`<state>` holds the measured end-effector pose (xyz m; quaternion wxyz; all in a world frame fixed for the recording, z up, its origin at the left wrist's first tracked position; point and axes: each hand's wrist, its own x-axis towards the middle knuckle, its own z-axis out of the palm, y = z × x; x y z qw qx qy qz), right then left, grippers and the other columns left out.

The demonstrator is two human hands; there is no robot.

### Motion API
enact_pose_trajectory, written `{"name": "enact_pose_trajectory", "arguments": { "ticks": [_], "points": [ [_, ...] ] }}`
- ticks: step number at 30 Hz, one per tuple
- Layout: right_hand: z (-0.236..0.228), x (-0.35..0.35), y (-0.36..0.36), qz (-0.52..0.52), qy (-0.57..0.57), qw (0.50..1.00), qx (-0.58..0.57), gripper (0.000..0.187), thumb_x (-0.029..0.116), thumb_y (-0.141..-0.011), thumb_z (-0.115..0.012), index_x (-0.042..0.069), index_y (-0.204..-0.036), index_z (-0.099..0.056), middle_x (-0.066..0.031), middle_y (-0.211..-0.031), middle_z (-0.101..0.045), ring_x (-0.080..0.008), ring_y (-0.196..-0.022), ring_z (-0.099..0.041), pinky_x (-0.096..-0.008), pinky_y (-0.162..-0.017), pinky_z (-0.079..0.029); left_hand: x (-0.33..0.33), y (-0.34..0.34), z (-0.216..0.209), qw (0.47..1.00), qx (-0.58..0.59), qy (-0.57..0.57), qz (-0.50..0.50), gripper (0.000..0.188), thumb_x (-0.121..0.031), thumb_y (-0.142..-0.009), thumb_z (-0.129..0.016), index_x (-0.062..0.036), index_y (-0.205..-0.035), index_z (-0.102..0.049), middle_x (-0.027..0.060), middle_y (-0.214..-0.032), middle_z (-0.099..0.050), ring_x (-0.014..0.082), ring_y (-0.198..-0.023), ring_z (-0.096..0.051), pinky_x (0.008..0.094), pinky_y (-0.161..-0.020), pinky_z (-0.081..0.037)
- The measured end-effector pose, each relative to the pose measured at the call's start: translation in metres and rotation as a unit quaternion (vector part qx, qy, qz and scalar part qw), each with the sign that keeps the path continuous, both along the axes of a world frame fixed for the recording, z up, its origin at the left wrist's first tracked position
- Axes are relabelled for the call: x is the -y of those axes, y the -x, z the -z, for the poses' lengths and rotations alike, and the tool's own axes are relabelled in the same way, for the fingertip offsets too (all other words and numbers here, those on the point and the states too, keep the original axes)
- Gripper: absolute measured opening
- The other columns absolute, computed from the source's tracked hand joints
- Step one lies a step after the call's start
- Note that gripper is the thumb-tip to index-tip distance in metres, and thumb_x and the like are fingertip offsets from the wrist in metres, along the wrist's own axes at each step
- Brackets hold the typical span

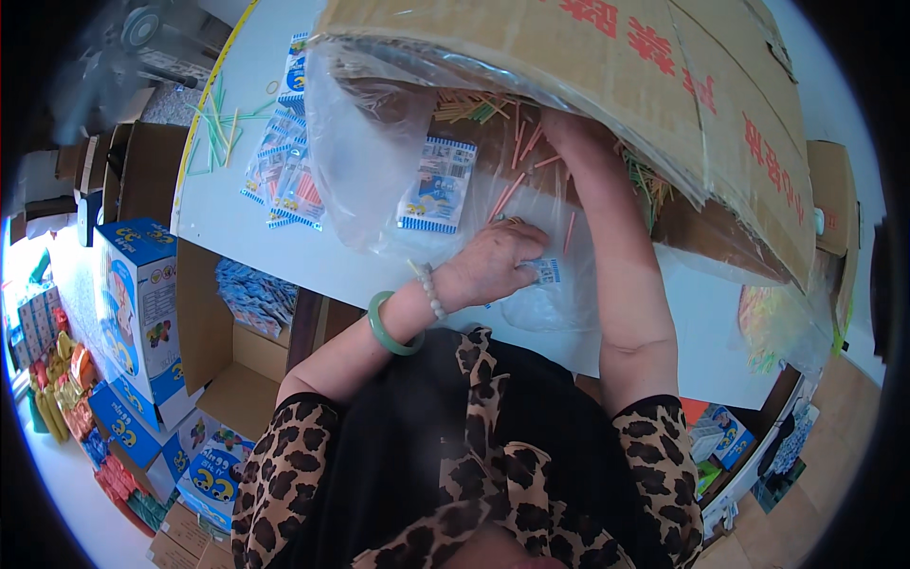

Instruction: Taking small packaged items out of a large cardboard box and laying them out on a table.

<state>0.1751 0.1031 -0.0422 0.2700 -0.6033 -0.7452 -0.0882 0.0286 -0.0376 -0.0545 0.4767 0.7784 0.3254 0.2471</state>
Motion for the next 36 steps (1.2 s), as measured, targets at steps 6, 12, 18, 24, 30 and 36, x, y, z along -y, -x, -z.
{"name": "enact_pose_trajectory", "arguments": {
  "ticks": [6, 12, 18, 24, 30, 36],
  "points": [
    [0.039, -0.025, -0.055, -0.050, 0.080, 0.995, -0.011, 0.036, 0.028, -0.089, -0.048, 0.007, -0.117, -0.057, -0.0170, -0.117, -0.058, -0.0387, -0.110, -0.051, -0.0451, -0.095, -0.039, 0.001, -0.003, 0.001, 0.999, 0.047, -0.014, -0.018, 0.012, -0.007, -0.067, -0.059, 0.0015, -0.073, -0.053, 0.0149, -0.100, -0.061, 0.0343, -0.096, -0.055, 0.0407, -0.087, -0.042],
    [0.009, 0.036, -0.056, 0.005, 0.260, 0.962, -0.079, 0.032, 0.024, -0.092, -0.049, 0.004, -0.116, -0.054, -0.0151, -0.116, -0.058, -0.0349, -0.109, -0.053, -0.0409, -0.095, -0.039, -0.006, 0.012, -0.038, 0.972, 0.118, 0.194, -0.067, 0.018, -0.005, -0.078, -0.063, 0.0017, -0.095, -0.063, 0.0123, -0.099, -0.063, 0.0258, -0.094, -0.059, 0.0333, -0.085, -0.046],
    [0.054, 0.057, -0.040, -0.074, 0.269, 0.922, -0.268, 0.021, 0.018, -0.093, -0.047, 0.004, -0.108, -0.053, -0.0116, -0.105, -0.057, -0.0238, -0.108, -0.051, -0.0336, -0.096, -0.037, -0.047, 0.000, -0.051, 0.947, 0.179, -0.128, -0.234, 0.019, -0.005, -0.077, -0.062, -0.0003, -0.096, -0.061, 0.0168, -0.101, -0.060, 0.0319, -0.094, -0.058, 0.0361, -0.085, -0.045],
    [0.042, 0.076, -0.015, -0.106, 0.035, 0.977, -0.180, 0.028, 0.019, -0.083, -0.057, 0.009, -0.109, -0.058, -0.0105, -0.107, -0.060, -0.0275, -0.103, -0.056, -0.0411, -0.092, -0.039, -0.066, -0.036, -0.030, 0.959, 0.116, -0.168, -0.197, 0.031, -0.004, -0.078, -0.059, -0.0053, -0.109, -0.056, 0.0181, -0.103, -0.059, 0.0371, -0.096, -0.056, 0.0432, -0.084, -0.046],
    [0.044, 0.081, -0.012, -0.102, 0.190, 0.881, -0.421, 0.035, 0.021, -0.088, -0.054, 0.007, -0.120, -0.047, -0.0073, -0.113, -0.056, -0.0219, -0.104, -0.055, -0.0392, -0.093, -0.041, -0.057, -0.036, -0.029, 0.936, 0.086, -0.243, -0.241, 0.020, 0.000, -0.074, -0.062, -0.0057, -0.093, -0.061, 0.0156, -0.088, -0.061, 0.0375, -0.084, -0.058, 0.0438, -0.072, -0.047],
    [0.051, 0.078, -0.008, -0.115, 0.078, 0.920, -0.365, 0.027, 0.023, -0.087, -0.055, 0.008, -0.109, -0.054, -0.0057, -0.102, -0.059, -0.0225, -0.095, -0.058, -0.0397, -0.084, -0.045, -0.061, -0.033, -0.023, 0.927, 0.018, -0.288, -0.239, 0.022, 0.001, -0.072, -0.061, -0.0039, -0.093, -0.061, 0.0165, -0.086, -0.061, 0.0370, -0.082, -0.059, 0.0431, -0.073, -0.048]
  ]
}}
